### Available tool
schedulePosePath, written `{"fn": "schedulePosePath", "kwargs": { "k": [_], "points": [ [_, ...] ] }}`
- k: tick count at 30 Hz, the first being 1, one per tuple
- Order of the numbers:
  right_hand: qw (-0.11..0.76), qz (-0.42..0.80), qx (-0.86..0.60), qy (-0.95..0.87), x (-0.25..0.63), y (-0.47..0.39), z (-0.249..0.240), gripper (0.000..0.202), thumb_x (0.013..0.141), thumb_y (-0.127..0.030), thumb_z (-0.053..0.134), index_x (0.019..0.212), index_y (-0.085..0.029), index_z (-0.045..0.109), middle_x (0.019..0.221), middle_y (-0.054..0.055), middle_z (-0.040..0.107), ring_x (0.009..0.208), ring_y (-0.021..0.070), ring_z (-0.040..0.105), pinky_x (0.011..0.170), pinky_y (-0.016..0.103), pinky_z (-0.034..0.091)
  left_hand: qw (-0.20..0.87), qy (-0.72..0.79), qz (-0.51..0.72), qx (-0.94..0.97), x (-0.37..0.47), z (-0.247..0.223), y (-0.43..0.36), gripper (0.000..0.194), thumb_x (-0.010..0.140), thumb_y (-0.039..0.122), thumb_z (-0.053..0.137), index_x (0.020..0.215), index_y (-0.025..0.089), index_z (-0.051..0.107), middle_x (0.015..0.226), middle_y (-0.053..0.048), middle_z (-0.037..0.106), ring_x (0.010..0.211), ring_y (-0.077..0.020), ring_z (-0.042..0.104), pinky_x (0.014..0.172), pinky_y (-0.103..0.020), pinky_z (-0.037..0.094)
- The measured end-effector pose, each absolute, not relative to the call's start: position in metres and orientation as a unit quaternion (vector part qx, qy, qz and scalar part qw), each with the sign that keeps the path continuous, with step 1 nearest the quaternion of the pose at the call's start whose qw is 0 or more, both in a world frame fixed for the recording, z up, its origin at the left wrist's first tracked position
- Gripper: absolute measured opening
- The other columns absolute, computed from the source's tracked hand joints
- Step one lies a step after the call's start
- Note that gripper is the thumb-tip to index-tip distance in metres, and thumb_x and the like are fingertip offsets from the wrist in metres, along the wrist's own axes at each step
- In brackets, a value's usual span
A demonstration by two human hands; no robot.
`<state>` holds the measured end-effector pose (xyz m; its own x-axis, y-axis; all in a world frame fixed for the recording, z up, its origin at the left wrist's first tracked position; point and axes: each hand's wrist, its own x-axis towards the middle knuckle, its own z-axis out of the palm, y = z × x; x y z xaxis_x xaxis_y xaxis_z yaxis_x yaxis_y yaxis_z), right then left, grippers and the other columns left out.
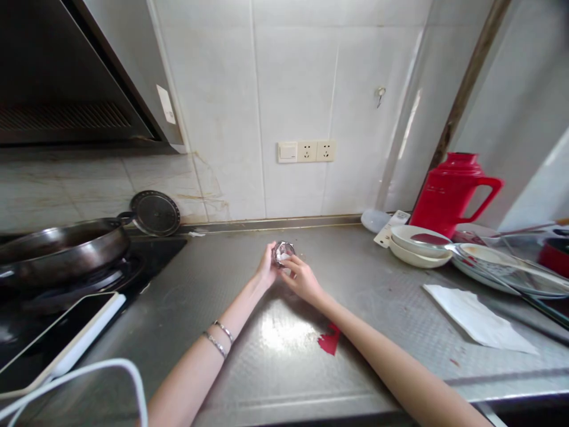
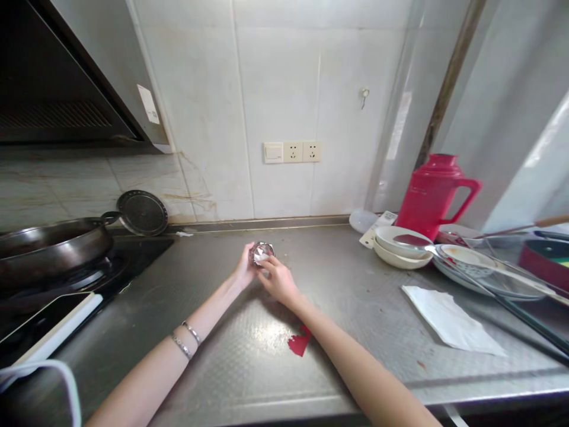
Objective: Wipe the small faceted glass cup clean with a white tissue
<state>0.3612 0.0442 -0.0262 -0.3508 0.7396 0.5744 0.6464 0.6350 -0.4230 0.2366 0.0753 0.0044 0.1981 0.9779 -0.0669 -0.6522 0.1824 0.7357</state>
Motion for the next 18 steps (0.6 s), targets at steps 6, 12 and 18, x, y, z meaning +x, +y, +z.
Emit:
{"fn": "schedulePosePath", "kwargs": {
  "k": [6, 12, 18],
  "points": [
    [0.393, 0.041, -0.425, -0.814, 0.363, 0.046, -0.027, 0.017, 0.091, -0.026, 0.052, 0.100, -0.021, 0.065, 0.101, 0.005, 0.064, 0.087, 0.0158, 0.063, 0.075, 0.023, 0.048, 0.742, 0.217, 0.565, 0.289, 0.237, -0.001, 0.072, 0.031, 0.083, 0.033, 0.049, 0.082, 0.009, 0.067, 0.074, -0.011, 0.070, 0.061, -0.0173, 0.063, 0.056, -0.026, 0.048],
    [0.186, -0.061, -0.422, -0.885, 0.394, 0.043, 0.004, 0.028, 0.095, -0.022, 0.041, 0.117, -0.024, 0.058, 0.118, 0.007, 0.061, 0.096, 0.0179, 0.063, 0.070, 0.023, 0.046, 0.798, 0.173, 0.502, 0.287, 0.228, 0.001, 0.071, 0.042, 0.085, 0.040, 0.043, 0.088, 0.006, 0.067, 0.091, -0.018, 0.070, 0.073, -0.0235, 0.065, 0.063, -0.035, 0.051],
    [0.088, -0.098, -0.368, -0.920, 0.405, 0.041, 0.021, 0.029, 0.092, -0.012, 0.042, 0.111, -0.024, 0.059, 0.123, 0.005, 0.059, 0.092, 0.0166, 0.063, 0.064, 0.022, 0.043, 0.810, 0.297, 0.438, 0.252, 0.223, -0.009, 0.080, 0.056, 0.087, 0.060, 0.037, 0.081, 0.011, 0.064, 0.069, -0.011, 0.067, 0.064, -0.0238, 0.064, 0.068, -0.046, 0.053]
  ]
}}
